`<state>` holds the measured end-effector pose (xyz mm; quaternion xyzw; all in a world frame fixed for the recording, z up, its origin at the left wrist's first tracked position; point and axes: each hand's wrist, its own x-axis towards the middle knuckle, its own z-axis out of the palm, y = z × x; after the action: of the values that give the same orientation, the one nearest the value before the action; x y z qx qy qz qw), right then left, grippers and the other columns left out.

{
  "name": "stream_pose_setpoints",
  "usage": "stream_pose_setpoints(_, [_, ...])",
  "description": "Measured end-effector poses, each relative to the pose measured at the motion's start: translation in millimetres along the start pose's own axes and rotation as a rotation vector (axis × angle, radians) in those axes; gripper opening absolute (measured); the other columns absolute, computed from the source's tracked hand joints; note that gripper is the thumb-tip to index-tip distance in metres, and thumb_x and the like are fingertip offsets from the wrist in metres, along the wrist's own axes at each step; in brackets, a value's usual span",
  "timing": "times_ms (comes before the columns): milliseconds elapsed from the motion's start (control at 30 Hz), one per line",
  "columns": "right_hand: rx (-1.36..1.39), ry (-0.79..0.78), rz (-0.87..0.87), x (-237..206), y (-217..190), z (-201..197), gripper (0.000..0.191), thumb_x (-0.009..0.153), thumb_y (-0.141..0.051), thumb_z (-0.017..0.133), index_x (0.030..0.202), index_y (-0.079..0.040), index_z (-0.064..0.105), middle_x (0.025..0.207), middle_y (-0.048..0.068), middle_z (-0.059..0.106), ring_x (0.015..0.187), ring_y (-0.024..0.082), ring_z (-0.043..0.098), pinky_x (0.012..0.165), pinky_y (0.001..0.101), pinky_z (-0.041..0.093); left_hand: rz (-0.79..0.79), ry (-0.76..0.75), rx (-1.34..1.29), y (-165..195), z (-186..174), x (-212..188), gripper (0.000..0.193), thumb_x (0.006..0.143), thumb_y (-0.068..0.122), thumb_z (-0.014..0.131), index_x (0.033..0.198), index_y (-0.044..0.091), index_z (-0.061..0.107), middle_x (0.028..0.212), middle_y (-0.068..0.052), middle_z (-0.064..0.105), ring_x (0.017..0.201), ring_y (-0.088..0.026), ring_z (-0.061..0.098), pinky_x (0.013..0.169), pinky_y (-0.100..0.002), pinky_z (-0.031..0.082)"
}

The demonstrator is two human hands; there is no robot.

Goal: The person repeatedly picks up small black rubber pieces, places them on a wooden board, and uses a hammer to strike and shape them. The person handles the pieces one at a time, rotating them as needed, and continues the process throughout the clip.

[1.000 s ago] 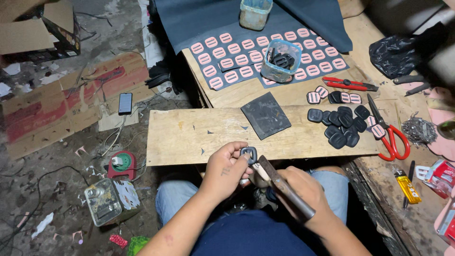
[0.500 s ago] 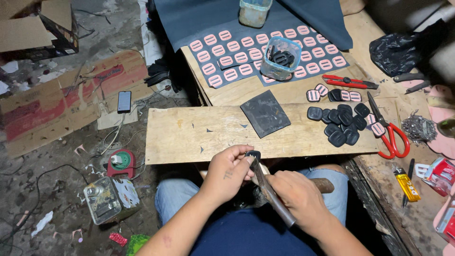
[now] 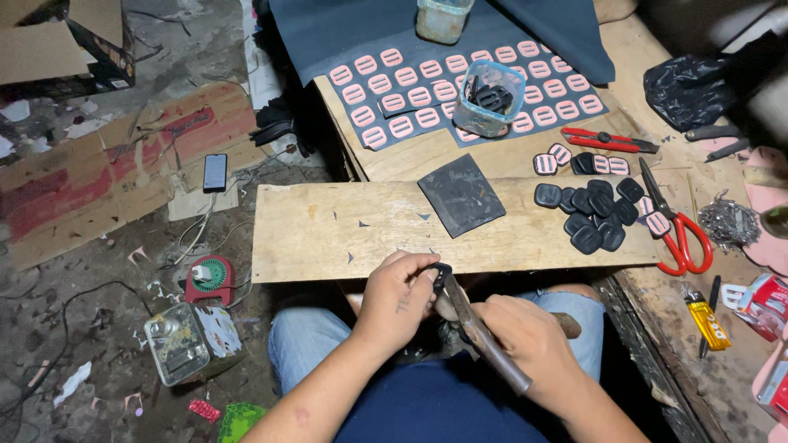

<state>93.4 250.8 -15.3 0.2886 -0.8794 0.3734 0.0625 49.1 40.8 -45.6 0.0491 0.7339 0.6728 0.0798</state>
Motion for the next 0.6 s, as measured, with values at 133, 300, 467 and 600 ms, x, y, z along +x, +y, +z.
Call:
stream_pose_setpoints(133, [-0.022,0.006,0.066,2,-6,-2,0.023,0.084,-0.02,0.069,0.102,-0.006,0.067,0.072,0.01,0.055,0.068,0.029,0.059,0.062,0.0404,0.044,-0.127,-0.032,-0.235,-8,1,4,0.03,0.098,0.008,0.055,0.124,-0.003,0.066,0.101,-0.002,0.063,0.076,-0.008,0.072,0.069,-0.022,0.059])
stream_pose_setpoints(300, [-0.006,-0.009,0.025,5,-5,3,0.025,0.083,-0.02,0.067,0.104,-0.005,0.067,0.074,0.009,0.054,0.071,0.029,0.058,0.064,0.0406,0.042,-0.259,-0.011,-0.276,-16,1,8,0.033,0.095,0.008,0.062,0.126,-0.001,0.068,0.087,-0.006,0.072,0.07,-0.008,0.064,0.06,-0.022,0.052])
stream_pose_setpoints(467, [-0.04,-0.006,-0.014,5,-6,7,0.023,0.082,-0.02,0.068,0.1,-0.005,0.065,0.074,0.009,0.054,0.07,0.029,0.057,0.063,0.0412,0.041,-0.306,-0.005,-0.308,-16,-2,9,0.033,0.094,0.008,0.064,0.124,-0.003,0.068,0.094,-0.006,0.075,0.072,-0.008,0.068,0.064,-0.022,0.055])
stream_pose_setpoints(600, [-0.045,-0.005,0.03,4,-9,8,0.018,0.082,-0.02,0.068,0.096,-0.008,0.065,0.072,0.008,0.053,0.069,0.028,0.057,0.062,0.0402,0.041,-0.327,-0.041,-0.294,-13,-4,9,0.033,0.094,0.008,0.063,0.124,-0.004,0.069,0.094,-0.008,0.075,0.073,-0.009,0.068,0.068,-0.022,0.057])
